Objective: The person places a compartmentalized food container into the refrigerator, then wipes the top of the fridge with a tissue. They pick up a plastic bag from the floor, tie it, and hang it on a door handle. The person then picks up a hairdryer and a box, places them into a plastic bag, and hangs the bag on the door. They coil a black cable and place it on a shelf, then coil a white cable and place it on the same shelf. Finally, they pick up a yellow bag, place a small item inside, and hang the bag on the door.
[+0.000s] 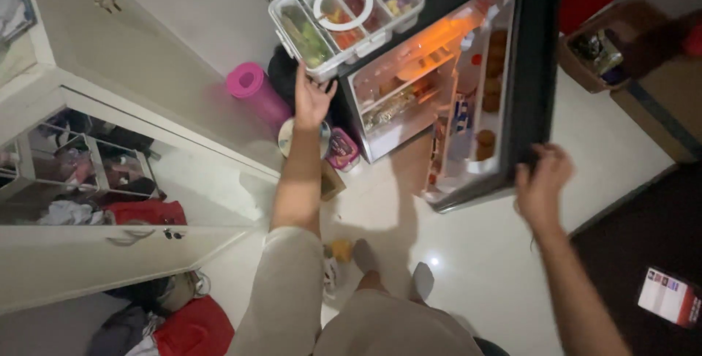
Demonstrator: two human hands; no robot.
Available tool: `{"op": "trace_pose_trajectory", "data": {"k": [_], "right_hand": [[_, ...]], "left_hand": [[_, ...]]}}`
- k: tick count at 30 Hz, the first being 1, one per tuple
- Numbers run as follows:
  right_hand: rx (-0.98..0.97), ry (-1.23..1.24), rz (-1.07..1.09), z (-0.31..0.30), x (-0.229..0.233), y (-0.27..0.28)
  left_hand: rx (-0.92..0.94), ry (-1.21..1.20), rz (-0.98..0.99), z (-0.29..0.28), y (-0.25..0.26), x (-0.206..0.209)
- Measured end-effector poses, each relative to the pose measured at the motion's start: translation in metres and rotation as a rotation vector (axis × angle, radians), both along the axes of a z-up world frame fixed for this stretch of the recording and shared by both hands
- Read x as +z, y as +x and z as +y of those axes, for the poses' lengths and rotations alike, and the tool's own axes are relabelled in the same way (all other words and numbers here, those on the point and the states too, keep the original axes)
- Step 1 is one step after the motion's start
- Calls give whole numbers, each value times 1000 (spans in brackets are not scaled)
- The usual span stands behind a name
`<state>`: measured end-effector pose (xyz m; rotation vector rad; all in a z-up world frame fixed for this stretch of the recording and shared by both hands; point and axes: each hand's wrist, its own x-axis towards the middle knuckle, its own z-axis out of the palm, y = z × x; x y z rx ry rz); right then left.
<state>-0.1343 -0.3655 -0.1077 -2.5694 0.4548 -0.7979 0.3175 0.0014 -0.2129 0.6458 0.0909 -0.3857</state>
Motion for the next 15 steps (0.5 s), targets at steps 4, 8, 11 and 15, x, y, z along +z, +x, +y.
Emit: {"op": "trace_pose_trajectory", "data": {"k": [4,8,11,15], "right_hand": [[13,104,-9,-81,0,-47],[8,88,27,-149,-2,-69],[-28,-36,160,-197,-10,-74],[32,-159,112,-240,-21,-79]], "left_hand": [[131,53,108,-18,1,21],[291,100,115,-27,-5,26],[408,74,57,-33,-26,20],[389,56,-37,-10,-68,8]]}}
